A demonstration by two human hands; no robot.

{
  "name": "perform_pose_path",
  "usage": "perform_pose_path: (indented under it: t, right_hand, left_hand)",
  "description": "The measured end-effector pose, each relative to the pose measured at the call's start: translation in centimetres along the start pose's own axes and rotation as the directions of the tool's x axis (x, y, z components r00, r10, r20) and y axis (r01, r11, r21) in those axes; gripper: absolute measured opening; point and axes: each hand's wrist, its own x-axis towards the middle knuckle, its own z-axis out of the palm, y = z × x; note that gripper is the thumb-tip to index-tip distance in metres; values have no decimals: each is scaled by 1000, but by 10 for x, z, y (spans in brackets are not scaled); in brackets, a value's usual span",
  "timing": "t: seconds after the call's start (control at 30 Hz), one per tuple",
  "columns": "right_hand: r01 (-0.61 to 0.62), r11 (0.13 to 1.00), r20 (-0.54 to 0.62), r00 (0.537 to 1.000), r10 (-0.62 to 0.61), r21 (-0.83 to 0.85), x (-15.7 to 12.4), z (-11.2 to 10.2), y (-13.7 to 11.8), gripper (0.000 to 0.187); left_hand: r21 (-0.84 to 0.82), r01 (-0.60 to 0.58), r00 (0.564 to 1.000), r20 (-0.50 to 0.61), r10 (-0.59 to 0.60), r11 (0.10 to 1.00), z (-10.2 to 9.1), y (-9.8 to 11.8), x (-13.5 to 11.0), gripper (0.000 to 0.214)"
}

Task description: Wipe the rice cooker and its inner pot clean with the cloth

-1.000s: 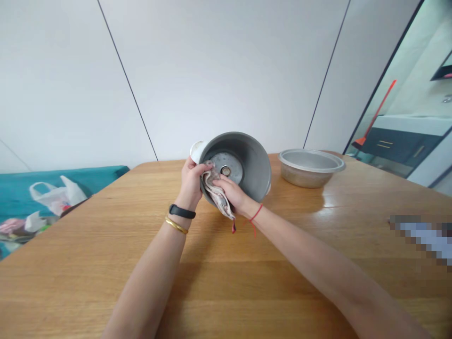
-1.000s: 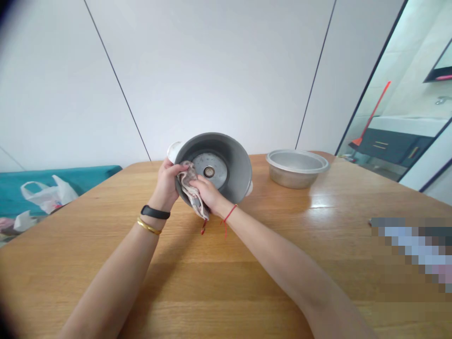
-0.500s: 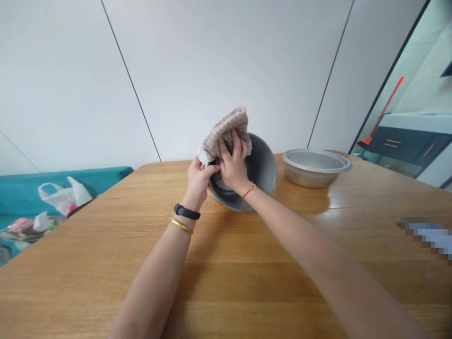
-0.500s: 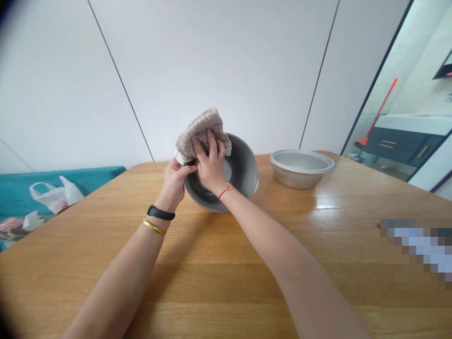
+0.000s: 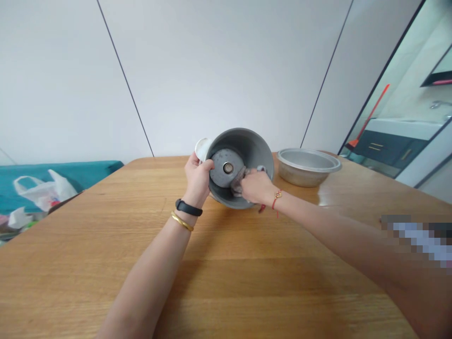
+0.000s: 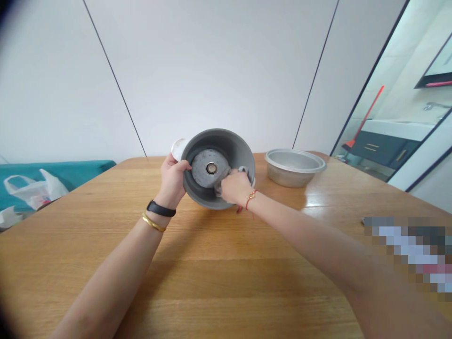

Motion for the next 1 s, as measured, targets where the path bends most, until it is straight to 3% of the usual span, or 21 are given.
perform_pose_path:
  t: [0.07,0.1,0.2,0.23,0.27,0.3,0.33,0.4,0.47,0.53,0.6,0.67,0.7,0.8,0.9,1.0]
  right_hand:
    - [35,960,57,997,-53,279,2,6,-14,37]
    - [52,887,40,996,-79,458,6,9,-22,36]
    - [140,511,-133,990,-50,848,23,16,-47,31]
    - [190,418,-216,976,16,888,28,17,-54,32]
    - [246,382,-303,948,96,891,32,16,-60,33]
    - [298,409,-391,905,167,862,34,14,-64,35]
    - [330,490,-479,852,214,806,35,12,-65,37]
    - [281,724,-602,766,226,630,33,9,-60,41]
    - [124,896,-621,761,190,426,30,10,-49,46]
    - [11,968,-564,814,138,252,28,13,-39,52]
    - [63,993,-489,873,-6,99,26,17,-32,54]
    - [164,986,-433,889,-151,-7,28,17,-27,55]
    - [164,986,-427,890,-159,-26,29,16,-25,55]
    - [-74,996,-443,892,92,58,32,10,-20,57]
    - [-289,946,-348,880,322,146,27,7,-22,58]
    - [-244,950,-137,952,272,195,13,2,-34,46]
  left_hand:
    - [7,0,1000,12,0,1000,2,2,-2,42]
    - [8,-1,1000,16,1,1000,3,3,-3,42]
    - [9,2,1000,9,-2,1000,1,5,-4,39]
    - [8,5,1000,5,-5,1000,0,6,-4,38]
    - [7,8,1000,2,-8,1000,-1,6,-4,37]
    - [6,10,1000,3,-10,1000,-2,6,-4,36]
    - [7,11,1000,7,-11,1000,-2,6,-4,35]
    - [12,9,1000,21,-9,1000,-3,5,-4,34]
    - [23,4,999,36,-4,1000,-3,5,-4,37]
    - [36,-1,999,36,0,999,-3,5,-4,42]
    - [43,5,1000,20,-5,999,-3,6,-4,44]
    - [35,10,1000,9,-10,999,-4,6,-4,46]
    - [28,10,1000,11,-10,1000,-4,6,-4,48]
    - [17,15,1000,27,-15,1000,-3,7,-5,56]
    - [16,10,1000,5,-10,1000,-3,5,-6,54]
    - [24,-10,1000,-25,10,1000,-2,2,-7,48]
